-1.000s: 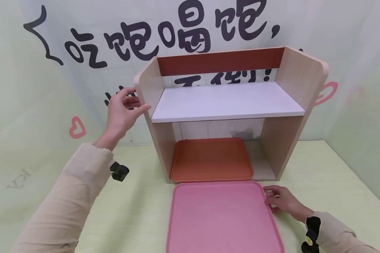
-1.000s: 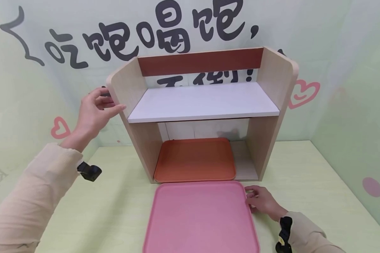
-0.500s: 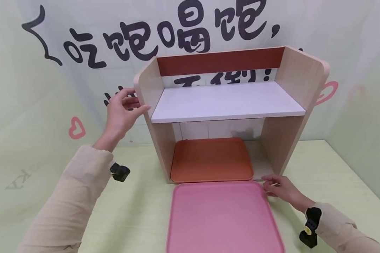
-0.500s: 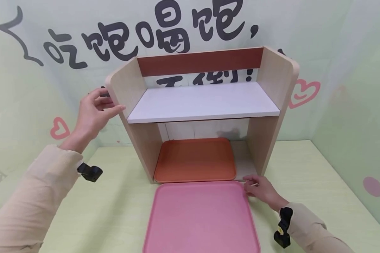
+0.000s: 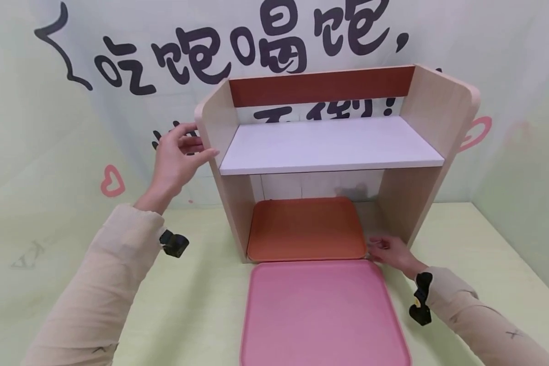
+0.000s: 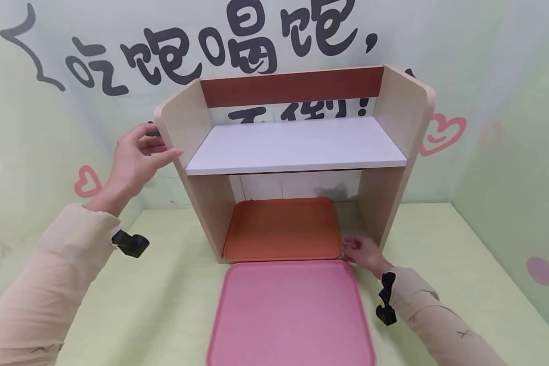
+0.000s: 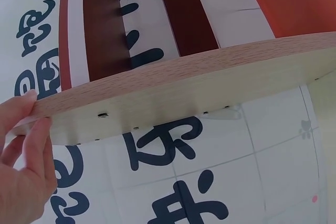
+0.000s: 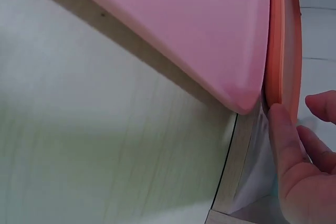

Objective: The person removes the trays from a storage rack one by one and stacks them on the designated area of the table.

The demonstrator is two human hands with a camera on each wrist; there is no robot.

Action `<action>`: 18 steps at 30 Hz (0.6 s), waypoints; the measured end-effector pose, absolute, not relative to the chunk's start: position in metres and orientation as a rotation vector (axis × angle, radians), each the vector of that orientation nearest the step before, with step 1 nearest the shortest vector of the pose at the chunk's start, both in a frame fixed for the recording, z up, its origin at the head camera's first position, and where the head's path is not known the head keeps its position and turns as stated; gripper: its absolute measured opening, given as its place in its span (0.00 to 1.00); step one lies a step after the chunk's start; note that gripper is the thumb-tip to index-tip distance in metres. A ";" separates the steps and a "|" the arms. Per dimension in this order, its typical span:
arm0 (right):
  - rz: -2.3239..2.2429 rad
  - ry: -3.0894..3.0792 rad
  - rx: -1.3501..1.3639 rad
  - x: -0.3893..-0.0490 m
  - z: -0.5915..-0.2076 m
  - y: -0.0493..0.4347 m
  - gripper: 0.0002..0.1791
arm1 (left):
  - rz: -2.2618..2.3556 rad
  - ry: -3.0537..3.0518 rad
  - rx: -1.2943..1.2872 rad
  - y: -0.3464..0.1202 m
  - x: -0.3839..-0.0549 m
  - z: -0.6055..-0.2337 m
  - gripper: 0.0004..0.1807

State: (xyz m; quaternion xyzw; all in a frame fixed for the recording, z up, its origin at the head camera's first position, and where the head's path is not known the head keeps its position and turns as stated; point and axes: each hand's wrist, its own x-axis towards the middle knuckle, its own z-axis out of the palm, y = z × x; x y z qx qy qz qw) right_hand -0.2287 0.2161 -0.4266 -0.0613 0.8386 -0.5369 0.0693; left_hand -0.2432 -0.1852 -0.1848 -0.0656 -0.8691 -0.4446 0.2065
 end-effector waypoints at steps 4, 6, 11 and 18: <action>-1.680 2.466 -0.175 -0.235 -0.432 0.210 0.24 | -1.219 -2.440 -0.180 -0.183 -0.244 -0.178 0.32; -1.664 2.469 -0.159 -0.237 -0.433 0.209 0.25 | -1.221 -2.436 -0.177 -0.182 -0.245 -0.177 0.32; -1.641 2.475 -0.150 -0.239 -0.435 0.206 0.25 | -1.256 -2.428 -0.141 -0.185 -0.244 -0.181 0.31; -1.723 2.435 -0.167 -0.246 -0.441 0.203 0.22 | -1.269 -2.398 -0.141 -0.187 -0.244 -0.185 0.30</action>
